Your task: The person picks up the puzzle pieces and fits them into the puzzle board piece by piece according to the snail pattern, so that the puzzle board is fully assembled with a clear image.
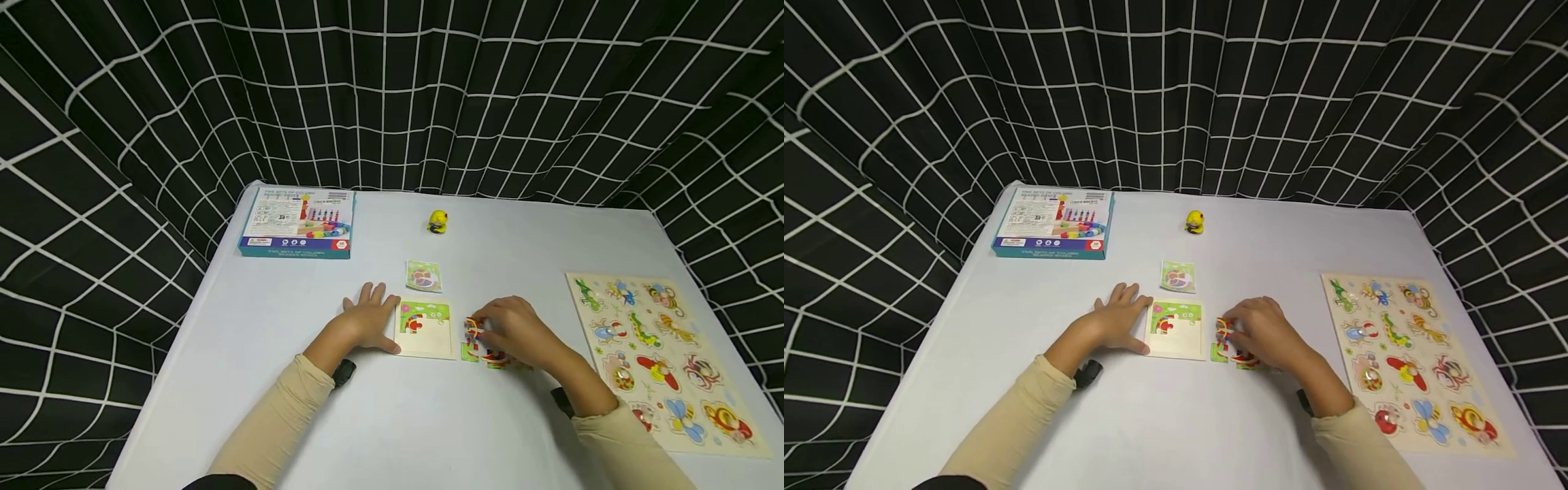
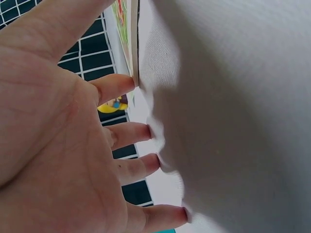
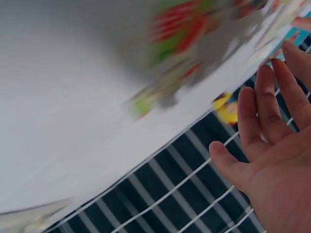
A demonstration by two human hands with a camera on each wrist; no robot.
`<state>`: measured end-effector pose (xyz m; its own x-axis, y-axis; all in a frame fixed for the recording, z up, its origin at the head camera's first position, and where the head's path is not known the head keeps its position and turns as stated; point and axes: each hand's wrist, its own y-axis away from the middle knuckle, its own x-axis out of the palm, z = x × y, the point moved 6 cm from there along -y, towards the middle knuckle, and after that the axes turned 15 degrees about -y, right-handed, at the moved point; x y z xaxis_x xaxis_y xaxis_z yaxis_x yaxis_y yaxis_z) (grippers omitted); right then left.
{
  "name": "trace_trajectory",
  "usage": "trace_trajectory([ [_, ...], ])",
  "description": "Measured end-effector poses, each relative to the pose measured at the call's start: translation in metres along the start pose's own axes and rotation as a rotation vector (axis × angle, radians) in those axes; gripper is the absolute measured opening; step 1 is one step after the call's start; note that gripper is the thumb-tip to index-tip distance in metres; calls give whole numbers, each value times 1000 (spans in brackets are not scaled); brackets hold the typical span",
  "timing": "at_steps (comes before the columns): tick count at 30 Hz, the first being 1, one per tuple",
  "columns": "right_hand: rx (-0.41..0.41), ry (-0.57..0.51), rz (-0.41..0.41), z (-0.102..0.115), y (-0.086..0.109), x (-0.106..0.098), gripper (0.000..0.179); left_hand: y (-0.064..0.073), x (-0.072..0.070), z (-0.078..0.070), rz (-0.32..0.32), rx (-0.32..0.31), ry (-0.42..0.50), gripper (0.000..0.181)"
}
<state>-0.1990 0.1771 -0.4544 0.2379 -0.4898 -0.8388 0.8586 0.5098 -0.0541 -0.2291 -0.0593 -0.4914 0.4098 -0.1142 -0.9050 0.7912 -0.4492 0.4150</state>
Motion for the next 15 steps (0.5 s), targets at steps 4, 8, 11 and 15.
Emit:
trace_trajectory([
  [4,-65,0,19,22,-16,14,29,0,1,-1,3,-3,-1,99],
  [8,-123,5,36,36,-30,29,26,0,-1,-2,2,-4,-3,99],
  [11,-160,-1,35,42,-37,34,24,1,-2,-2,4,-7,-9,98],
  [15,-171,7,44,45,-43,41,24,1,-1,-2,11,-9,-20,98],
])
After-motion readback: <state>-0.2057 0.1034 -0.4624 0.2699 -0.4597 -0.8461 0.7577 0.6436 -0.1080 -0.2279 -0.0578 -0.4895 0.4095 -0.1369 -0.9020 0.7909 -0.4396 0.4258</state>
